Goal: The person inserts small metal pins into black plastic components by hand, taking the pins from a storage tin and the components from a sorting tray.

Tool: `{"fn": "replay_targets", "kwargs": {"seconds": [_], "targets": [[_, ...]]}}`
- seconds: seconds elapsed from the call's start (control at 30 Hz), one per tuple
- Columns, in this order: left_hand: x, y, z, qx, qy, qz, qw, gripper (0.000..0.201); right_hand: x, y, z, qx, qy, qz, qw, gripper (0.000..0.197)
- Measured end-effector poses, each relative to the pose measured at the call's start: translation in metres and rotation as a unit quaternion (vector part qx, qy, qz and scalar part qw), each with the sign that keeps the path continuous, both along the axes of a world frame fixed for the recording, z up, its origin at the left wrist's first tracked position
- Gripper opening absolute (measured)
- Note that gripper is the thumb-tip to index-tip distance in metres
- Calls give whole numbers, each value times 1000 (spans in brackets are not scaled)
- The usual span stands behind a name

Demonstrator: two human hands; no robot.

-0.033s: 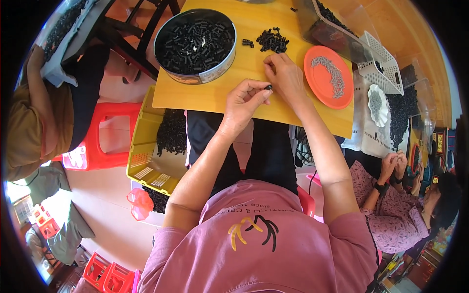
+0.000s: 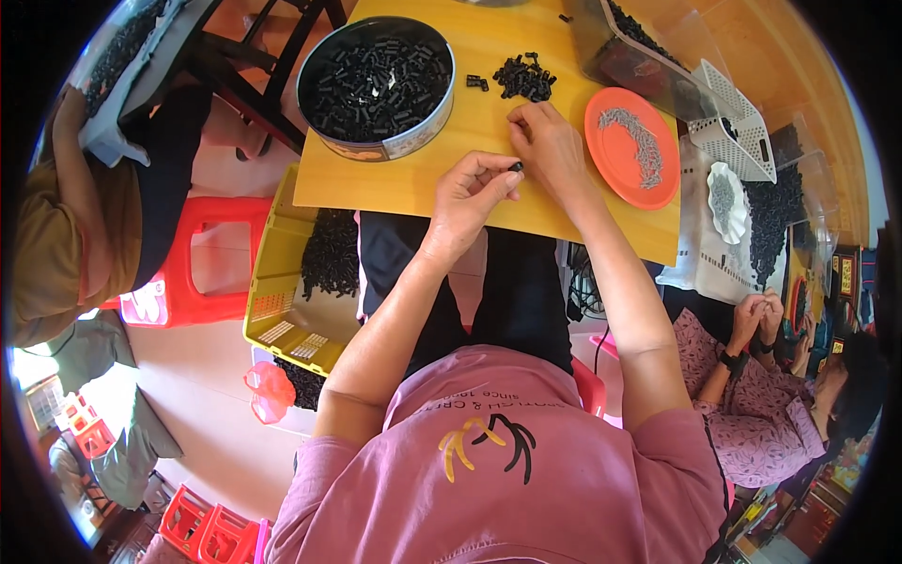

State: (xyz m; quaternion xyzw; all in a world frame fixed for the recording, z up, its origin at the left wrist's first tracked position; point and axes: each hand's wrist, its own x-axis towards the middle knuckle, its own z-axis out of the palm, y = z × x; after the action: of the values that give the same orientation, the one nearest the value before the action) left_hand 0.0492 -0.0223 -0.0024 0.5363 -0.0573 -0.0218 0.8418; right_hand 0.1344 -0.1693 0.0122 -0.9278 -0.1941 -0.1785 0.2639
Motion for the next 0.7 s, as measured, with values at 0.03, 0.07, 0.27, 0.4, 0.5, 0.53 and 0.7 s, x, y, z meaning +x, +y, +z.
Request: {"fn": "replay_targets", "kwargs": {"seconds": [0.03,0.07,0.27,0.4,0.5,0.53,0.7], "targets": [[1,0,0,-8,-1,5,1000,16,0,-3,-1,24,4,17,1000,10],[1,-1,-1,-8,1,6,1000,16,-4,-5,3,23,5,18,1000,10],[1,0,0,-17,10,8,1000,17,-42,-25,45,380,361,114,844,15],[-2,0,0,-18,-4,6,1000,19,-60,-27,64,358,417,134,825,13],[-7,1,2,-7,-4,-7,1000,20,-64,-28,66,371,440,123,808,15],[-9,2,3,0,-3,-14,1000,20,-64,-29,69,371,461,116,798,16],[-16,10,8,32,-23,-28,999,19,-64,-32,74,373,515,105,765,17]]}}
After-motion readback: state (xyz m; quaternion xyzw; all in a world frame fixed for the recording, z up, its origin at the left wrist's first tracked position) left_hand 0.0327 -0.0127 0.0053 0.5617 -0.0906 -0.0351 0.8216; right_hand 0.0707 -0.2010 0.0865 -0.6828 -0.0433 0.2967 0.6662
